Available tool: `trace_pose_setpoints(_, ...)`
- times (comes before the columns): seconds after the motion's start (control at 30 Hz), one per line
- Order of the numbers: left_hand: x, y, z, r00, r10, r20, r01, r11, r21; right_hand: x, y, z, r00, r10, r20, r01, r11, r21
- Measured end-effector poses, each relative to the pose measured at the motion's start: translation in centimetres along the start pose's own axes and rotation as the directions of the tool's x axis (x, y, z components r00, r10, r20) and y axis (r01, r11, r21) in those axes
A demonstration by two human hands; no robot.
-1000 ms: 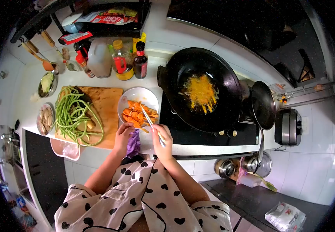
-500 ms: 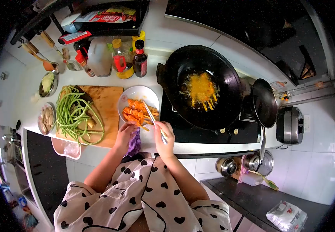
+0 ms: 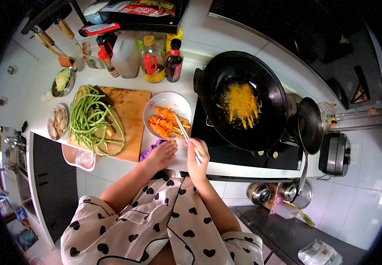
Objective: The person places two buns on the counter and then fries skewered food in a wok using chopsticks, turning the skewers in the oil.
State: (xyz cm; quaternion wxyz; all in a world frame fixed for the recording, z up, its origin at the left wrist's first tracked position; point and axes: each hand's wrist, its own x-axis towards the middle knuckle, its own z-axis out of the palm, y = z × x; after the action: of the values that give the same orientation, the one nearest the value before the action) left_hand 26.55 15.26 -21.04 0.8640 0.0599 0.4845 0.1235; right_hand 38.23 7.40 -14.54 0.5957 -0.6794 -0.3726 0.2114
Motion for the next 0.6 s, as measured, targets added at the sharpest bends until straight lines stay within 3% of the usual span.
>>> trace_pose_setpoints(0.23,-3.5,1.0,1.2,0.972,0.235,-0.018,-0.233,0.970,0.067,0.0,-0.4,-0.3,1.000,-0.005,-0.007,0.005,1.000,0.019)
trace_pose_setpoints(0.6,-4.4,0.0,1.1,0.969,0.248,-0.017,-0.246,0.966,0.078,-0.1,-0.8,-0.5,1.000,0.004,0.007,-0.004,1.000,0.016)
